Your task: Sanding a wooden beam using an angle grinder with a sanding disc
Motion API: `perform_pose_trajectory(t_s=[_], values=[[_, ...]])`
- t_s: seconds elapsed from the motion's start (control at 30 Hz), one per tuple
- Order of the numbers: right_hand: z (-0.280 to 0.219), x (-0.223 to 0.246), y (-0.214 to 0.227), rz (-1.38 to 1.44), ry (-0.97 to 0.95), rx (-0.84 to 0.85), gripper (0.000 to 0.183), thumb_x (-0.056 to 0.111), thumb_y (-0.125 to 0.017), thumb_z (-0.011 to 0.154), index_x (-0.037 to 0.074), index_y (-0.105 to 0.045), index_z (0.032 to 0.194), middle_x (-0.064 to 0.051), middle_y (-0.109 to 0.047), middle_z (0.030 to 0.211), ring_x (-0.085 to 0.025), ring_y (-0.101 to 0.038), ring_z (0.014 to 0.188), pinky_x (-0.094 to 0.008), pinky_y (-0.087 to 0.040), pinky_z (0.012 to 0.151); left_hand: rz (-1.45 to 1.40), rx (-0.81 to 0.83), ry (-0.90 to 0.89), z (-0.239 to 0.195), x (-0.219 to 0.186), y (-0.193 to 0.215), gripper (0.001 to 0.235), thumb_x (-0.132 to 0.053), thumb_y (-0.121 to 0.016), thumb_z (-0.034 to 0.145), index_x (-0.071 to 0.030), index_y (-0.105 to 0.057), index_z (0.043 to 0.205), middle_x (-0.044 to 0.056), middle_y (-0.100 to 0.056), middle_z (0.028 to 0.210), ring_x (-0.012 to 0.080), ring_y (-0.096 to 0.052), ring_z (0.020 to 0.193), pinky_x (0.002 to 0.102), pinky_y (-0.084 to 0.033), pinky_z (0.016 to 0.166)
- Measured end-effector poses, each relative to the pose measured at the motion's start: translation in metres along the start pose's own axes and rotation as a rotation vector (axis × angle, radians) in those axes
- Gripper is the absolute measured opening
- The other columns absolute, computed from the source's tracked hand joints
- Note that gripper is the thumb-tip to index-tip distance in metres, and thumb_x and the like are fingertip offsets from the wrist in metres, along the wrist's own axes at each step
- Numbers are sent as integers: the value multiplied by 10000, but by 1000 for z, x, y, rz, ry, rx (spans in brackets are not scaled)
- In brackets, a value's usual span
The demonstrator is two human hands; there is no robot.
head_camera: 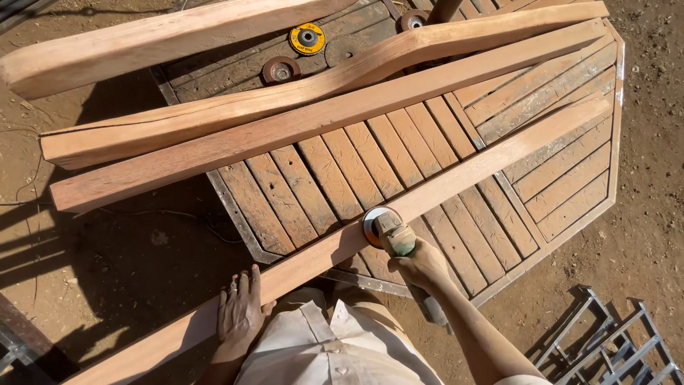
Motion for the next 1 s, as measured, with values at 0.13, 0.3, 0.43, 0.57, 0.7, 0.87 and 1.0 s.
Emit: perform_pose_trajectory(t_s=[0.13, 0.3, 0.43, 0.57, 0.7, 0.87, 1.0], values=[[-40, 0, -95, -197, 297, 171, 651, 421, -748, 658, 198, -629, 1258, -98, -771, 1004, -336, -720, 874, -443, -566, 696, 1, -39, -25, -2, 1, 15, 1052, -609, -679, 840, -133, -209, 1652, 148, -474, 1529, 355, -465, 1426, 488, -443, 1104], [-30, -17, -53, -76, 116, 105, 537, 349, -780, 642, 203, -623, 1135, -59, -756, 987, -232, -687, 772, -374, -549, 653, 44, 74, -95, 1, 2, 19, 1064, -646, -637, 883, -97, -158, 1658, 160, -466, 1510, 351, -472, 1396, 470, -485, 1046], [26, -47, 22, 161, -186, -138, 279, 287, -744, 590, 159, -589, 784, -40, -631, 708, -160, -537, 611, -317, -412, 535, -16, 120, -118, 8, 6, 14, 1063, -634, -633, 905, -74, -132, 1657, 194, -416, 1561, 390, -439, 1423, 502, -458, 1070], [46, -62, 49, 380, -174, -256, 157, 216, -750, 635, 112, -650, 698, -59, -681, 681, -153, -595, 564, -310, -455, 498, -66, 150, -91, 4, 5, 20, 1064, -593, -650, 911, -87, -97, 1666, 194, -376, 1600, 378, -440, 1427, 505, -412, 1133], [-2, -31, 5, 220, -135, -146, 286, 255, -727, 570, 145, -638, 818, -52, -670, 719, -194, -588, 598, -336, -473, 552, -41, 53, -108, 3, 8, 20, 1043, -632, -608, 909, -94, -132, 1665, 175, -435, 1554, 373, -510, 1364, 478, -469, 1076], [-50, -4, -83, -35, 84, 169, 741, 345, -827, 582, 245, -632, 1290, -25, -752, 1052, -193, -694, 869, -327, -556, 722, -18, 7, -103, 1, 5, 33, 1058, -662, -624, 884, -96, -171, 1655, 156, -480, 1513, 319, -582, 1272, 452, -516, 1022], [-29, -12, -65, -133, 112, 158, 485, 313, -700, 648, 174, -632, 1108, -76, -740, 956, -256, -689, 793, -367, -560, 659, 46, 63, -105, 3, 6, 33, 1067, -653, -641, 871, -86, -182, 1648, 126, -497, 1470, 318, -543, 1313, 414, -520, 991]])
Point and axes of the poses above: each hand's wrist, its own z-axis towards the middle knuckle, its own y-axis out of the back of the hand, x = y × z, the point moved 5 cm from there along z, towards the middle knuckle
